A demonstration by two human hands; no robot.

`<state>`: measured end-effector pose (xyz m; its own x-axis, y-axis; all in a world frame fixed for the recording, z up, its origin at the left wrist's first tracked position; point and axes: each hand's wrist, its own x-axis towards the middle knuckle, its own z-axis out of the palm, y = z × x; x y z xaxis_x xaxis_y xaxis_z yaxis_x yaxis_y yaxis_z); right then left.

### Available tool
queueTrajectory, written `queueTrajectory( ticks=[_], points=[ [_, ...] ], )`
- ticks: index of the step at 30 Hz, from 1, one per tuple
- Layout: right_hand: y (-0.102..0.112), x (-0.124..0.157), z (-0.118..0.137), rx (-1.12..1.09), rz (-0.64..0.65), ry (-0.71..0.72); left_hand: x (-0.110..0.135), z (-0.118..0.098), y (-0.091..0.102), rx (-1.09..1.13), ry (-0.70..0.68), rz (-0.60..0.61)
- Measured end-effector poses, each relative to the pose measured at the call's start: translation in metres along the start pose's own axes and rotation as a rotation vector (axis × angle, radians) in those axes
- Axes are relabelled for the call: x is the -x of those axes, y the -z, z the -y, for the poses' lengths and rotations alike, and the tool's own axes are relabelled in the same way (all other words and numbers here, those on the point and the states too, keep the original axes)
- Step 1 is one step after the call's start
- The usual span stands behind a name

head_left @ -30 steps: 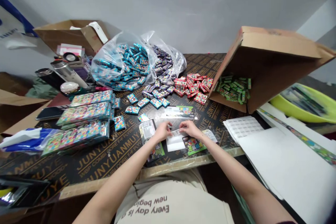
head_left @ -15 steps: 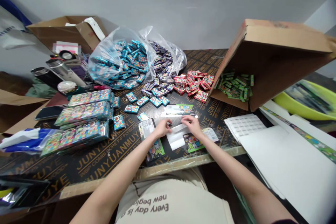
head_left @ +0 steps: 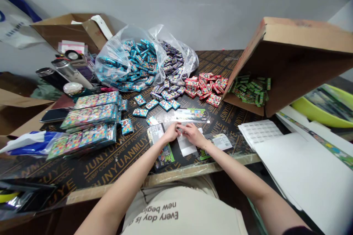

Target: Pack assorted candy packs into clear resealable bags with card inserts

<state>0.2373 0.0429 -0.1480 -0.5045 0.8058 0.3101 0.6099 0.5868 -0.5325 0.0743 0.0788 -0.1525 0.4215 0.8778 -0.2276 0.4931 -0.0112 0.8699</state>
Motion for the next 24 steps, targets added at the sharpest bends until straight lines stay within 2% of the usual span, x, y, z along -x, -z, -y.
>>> queueTrajectory(
  ticks=[2,4,8,10,13,15,18,20,24],
  points=[
    [-0.001,0.004,0.002,-0.056,-0.029,-0.025,-0.001,0.0,-0.001,-0.008,0.002,-0.004],
    [0.001,0.007,0.004,-0.209,-0.105,-0.125,-0.001,-0.001,-0.003,-0.029,-0.005,-0.008],
    [0.018,0.015,0.004,-0.519,-0.417,-0.381,0.007,-0.012,-0.003,-0.12,-0.048,-0.068],
    [0.031,0.022,0.002,-0.583,-0.548,-0.452,0.016,-0.017,0.008,-0.189,-0.076,-0.155],
    [0.05,0.034,0.002,-0.637,-0.65,-0.503,0.034,-0.016,0.044,-0.3,-0.059,-0.328],
    [0.059,0.038,0.005,-0.667,-0.681,-0.514,0.045,-0.01,0.071,-0.359,-0.011,-0.403],
    [0.069,0.028,0.017,-0.712,-0.674,-0.489,0.058,-0.004,0.099,-0.388,0.015,-0.415],
    [0.074,0.011,0.032,-0.736,-0.628,-0.446,0.064,-0.007,0.104,-0.362,-0.023,-0.391],
    [0.081,-0.028,0.07,-0.764,-0.503,-0.318,0.077,-0.028,0.1,-0.266,-0.156,-0.36]
  ],
)
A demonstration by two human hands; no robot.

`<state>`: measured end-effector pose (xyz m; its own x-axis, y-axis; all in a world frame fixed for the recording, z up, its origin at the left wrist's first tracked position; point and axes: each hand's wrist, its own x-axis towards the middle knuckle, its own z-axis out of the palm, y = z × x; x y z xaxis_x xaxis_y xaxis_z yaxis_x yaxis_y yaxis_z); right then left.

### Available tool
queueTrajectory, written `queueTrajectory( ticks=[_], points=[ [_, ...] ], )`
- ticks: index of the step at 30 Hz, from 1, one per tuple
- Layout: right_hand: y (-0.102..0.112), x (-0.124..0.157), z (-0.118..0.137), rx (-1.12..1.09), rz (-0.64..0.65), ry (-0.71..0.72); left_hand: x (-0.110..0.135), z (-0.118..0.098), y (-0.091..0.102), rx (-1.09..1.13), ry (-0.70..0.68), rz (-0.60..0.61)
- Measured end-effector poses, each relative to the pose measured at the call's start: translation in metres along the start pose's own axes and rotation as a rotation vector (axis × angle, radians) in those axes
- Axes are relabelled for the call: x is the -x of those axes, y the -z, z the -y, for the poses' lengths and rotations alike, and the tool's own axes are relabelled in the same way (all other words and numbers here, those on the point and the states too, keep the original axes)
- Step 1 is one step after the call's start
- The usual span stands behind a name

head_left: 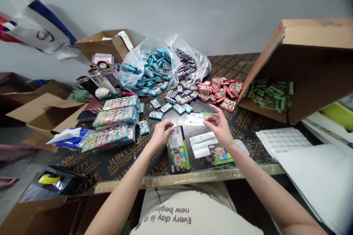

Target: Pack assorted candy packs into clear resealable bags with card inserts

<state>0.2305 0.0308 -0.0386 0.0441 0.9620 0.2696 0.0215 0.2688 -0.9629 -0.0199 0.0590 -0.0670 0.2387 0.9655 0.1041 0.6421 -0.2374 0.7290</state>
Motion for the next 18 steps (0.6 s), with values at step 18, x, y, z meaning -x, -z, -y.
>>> queueTrajectory(
  ticks=[18],
  points=[
    [-0.062,0.016,-0.005,0.226,0.167,0.267,0.036,-0.034,0.012,0.152,-0.324,-0.076]
  ],
)
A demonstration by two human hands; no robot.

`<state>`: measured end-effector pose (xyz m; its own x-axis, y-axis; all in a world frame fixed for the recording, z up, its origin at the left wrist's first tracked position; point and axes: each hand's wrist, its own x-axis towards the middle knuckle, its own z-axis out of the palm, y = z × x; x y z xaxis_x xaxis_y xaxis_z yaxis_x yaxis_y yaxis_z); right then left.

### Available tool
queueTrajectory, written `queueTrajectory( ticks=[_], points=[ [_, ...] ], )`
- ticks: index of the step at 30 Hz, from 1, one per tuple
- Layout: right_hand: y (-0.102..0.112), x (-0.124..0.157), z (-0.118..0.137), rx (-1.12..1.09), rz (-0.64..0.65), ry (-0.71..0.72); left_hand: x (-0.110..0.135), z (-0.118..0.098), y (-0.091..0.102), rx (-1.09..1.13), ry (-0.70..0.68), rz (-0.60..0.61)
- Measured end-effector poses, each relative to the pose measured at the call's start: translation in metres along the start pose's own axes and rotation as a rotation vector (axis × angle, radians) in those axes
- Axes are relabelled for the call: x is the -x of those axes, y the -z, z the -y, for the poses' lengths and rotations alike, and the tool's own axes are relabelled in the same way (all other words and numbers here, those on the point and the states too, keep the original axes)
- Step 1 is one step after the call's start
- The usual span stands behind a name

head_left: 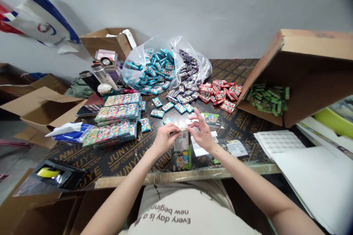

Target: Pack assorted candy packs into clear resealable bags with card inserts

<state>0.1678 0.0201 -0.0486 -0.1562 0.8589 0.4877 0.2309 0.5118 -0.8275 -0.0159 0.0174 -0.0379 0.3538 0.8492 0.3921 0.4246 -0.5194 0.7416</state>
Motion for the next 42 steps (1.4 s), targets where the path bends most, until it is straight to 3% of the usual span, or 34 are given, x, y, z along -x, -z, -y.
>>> queueTrajectory(
  ticks=[6,12,15,23,28,32,34,36,39,42],
  points=[
    [0.018,-0.028,0.03,-0.029,0.033,-0.093,0.001,-0.001,0.003,-0.004,0.066,0.013],
    [0.01,-0.053,0.035,-0.279,0.533,-0.357,0.003,0.003,-0.001,0.087,0.197,-0.119],
    [0.002,-0.055,0.024,-0.33,0.589,-0.447,0.005,-0.001,0.0,0.078,0.174,-0.12],
    [-0.007,-0.052,0.017,-0.41,0.519,-0.522,0.007,-0.008,-0.008,-0.025,0.149,-0.207],
    [-0.017,-0.043,0.012,-0.357,0.383,-0.53,0.006,-0.008,-0.015,-0.088,0.174,-0.248],
    [-0.02,-0.035,0.003,-0.311,0.199,-0.542,-0.002,-0.01,-0.002,-0.084,0.208,-0.053],
    [-0.014,-0.032,-0.002,-0.265,0.089,-0.559,-0.006,-0.007,0.014,-0.058,0.229,0.09],
    [-0.005,-0.028,-0.008,-0.209,-0.042,-0.537,-0.008,0.002,0.034,0.004,0.294,0.111],
    [0.005,-0.013,-0.015,-0.14,-0.179,-0.509,-0.001,0.018,0.062,0.262,0.484,-0.181],
    [0.002,0.006,-0.019,-0.263,-0.093,-0.64,0.017,0.025,0.068,0.643,0.646,-0.475]
  ],
)
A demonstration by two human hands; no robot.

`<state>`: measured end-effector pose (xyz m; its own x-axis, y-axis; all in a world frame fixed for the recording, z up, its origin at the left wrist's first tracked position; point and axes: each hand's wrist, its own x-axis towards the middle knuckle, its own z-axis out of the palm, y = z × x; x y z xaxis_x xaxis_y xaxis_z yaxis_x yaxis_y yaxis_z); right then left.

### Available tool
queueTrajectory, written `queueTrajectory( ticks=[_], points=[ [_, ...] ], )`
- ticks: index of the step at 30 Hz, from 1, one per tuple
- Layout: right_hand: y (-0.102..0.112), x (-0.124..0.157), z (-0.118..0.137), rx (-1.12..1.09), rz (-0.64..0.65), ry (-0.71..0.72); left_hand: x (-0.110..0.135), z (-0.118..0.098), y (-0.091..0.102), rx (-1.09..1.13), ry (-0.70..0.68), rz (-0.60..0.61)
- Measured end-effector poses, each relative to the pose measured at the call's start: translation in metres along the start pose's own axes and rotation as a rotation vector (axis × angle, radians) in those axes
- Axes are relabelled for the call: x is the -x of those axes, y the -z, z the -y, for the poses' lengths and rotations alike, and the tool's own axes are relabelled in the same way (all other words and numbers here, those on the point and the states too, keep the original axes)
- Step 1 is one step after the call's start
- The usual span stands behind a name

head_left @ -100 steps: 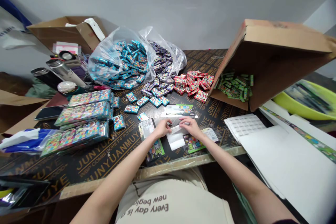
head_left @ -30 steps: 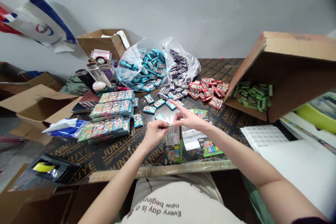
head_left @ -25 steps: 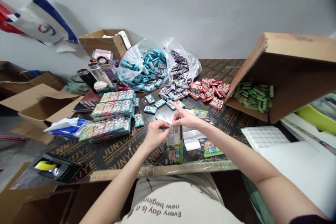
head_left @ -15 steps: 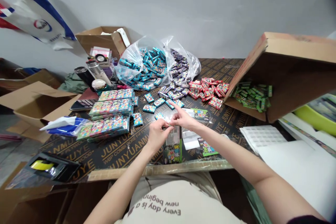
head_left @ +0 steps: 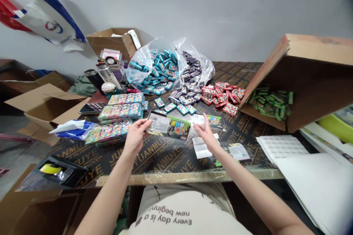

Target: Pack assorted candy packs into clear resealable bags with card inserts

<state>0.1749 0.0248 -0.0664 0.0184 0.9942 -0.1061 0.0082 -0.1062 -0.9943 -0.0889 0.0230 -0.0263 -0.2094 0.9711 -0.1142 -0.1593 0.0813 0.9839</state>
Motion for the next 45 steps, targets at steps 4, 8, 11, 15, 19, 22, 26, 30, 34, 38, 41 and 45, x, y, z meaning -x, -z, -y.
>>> queueTrajectory(
  ticks=[4,8,11,15,19,22,26,30,34,38,41,45],
  points=[
    [-0.006,0.005,-0.002,-0.227,0.059,0.008,0.035,0.028,-0.005,0.239,0.199,0.075],
    [0.001,-0.006,0.013,-0.062,-0.082,0.206,0.069,0.056,-0.017,0.227,0.334,0.241],
    [0.004,-0.014,0.02,0.1,-0.104,0.206,0.079,0.069,-0.022,0.249,0.321,0.254],
    [-0.002,-0.014,0.021,-0.059,0.014,0.21,0.077,0.077,-0.023,0.165,0.274,0.359],
    [-0.014,-0.002,0.017,-0.113,0.189,0.22,0.059,0.066,-0.024,-0.082,0.115,0.299],
    [-0.027,0.009,0.012,-0.046,0.269,0.213,0.042,0.044,-0.031,-0.211,-0.178,0.234],
    [-0.037,0.016,0.013,-0.058,0.203,0.255,0.031,0.021,-0.043,-0.402,-0.329,0.276],
    [-0.035,0.014,0.023,-0.1,0.167,0.245,0.031,0.014,-0.047,-0.478,-0.385,0.304],
    [-0.031,0.015,0.031,-0.128,0.18,0.195,0.03,0.011,-0.046,-0.459,-0.334,0.345],
    [-0.031,0.016,0.032,-0.162,0.209,0.154,0.025,0.004,-0.043,-0.416,-0.197,0.371],
    [-0.032,0.016,0.031,-0.165,0.207,0.153,0.022,-0.002,-0.042,-0.472,-0.188,0.389],
    [-0.03,0.016,0.033,-0.158,0.223,0.158,0.025,-0.008,-0.043,-0.602,-0.302,0.409]
  ],
)
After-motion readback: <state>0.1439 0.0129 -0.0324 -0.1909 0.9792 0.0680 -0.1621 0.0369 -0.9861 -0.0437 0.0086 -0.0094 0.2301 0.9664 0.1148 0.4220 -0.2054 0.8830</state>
